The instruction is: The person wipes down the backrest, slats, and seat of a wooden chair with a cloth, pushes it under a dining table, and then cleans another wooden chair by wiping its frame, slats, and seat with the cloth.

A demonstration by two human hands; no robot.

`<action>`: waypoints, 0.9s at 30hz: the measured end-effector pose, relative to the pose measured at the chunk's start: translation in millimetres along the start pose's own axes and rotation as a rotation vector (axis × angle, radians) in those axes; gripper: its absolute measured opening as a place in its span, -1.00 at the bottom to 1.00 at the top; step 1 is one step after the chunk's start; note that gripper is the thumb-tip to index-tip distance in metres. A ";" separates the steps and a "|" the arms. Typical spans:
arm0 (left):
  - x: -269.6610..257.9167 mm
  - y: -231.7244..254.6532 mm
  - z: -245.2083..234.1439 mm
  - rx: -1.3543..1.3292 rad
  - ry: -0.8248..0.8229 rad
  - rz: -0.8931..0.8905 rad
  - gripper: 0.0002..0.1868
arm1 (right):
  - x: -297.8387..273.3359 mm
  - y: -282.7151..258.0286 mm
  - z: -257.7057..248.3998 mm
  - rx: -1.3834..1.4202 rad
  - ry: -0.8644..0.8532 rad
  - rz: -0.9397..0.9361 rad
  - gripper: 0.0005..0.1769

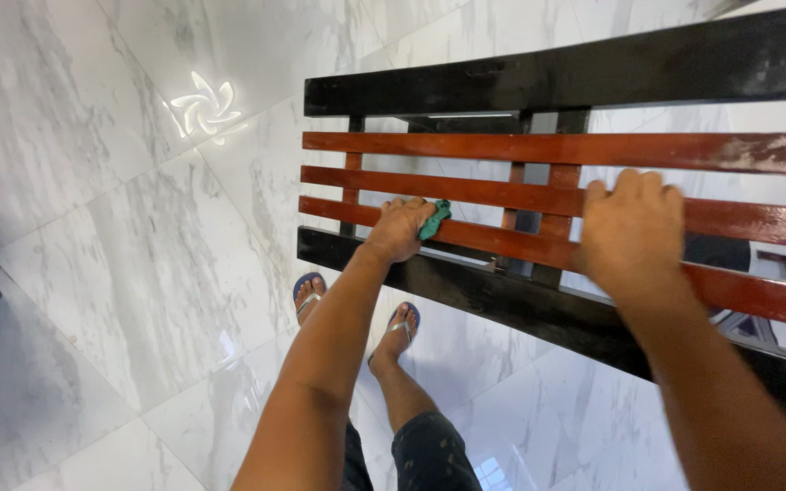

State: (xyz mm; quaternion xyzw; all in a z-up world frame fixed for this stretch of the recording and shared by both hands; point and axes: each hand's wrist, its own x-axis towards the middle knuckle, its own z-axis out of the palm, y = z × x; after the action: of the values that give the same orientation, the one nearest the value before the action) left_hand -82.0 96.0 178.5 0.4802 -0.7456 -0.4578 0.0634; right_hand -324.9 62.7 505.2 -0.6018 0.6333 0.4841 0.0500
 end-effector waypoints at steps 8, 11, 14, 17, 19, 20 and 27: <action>11.7 26.8 4.6 0.011 -0.082 -0.053 -0.19 | 53.1 56.6 49.7 -0.099 0.014 -0.092 -0.35; 11.8 32.3 16.1 0.045 -0.058 -0.016 -0.22 | 56.5 72.2 65.8 -0.019 0.086 -0.059 -0.51; 14.3 29.1 22.3 0.055 -0.055 -0.053 -0.23 | 72.8 63.7 62.7 -0.069 0.014 -0.037 -0.54; 3.6 29.5 22.7 -0.006 0.018 -0.048 -0.30 | 70.6 57.3 58.7 -0.091 0.031 -0.059 -0.56; 1.1 44.7 20.8 -0.027 0.085 -0.150 -0.07 | 71.6 45.3 54.7 -0.083 0.024 -0.040 -0.53; -6.4 57.5 23.4 -0.180 0.135 -0.080 -0.09 | 71.6 42.0 53.1 -0.080 0.015 -0.021 -0.49; -33.8 174.3 87.3 -0.238 0.352 0.183 -0.22 | 72.1 35.1 59.4 -0.040 0.119 0.004 -0.59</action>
State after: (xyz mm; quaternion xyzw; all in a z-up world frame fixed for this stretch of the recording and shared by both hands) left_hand -225.4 197.3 269.7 0.4720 -0.7043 -0.4439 0.2900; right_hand -403.7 44.4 446.8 -0.6292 0.6264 0.4600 -0.0010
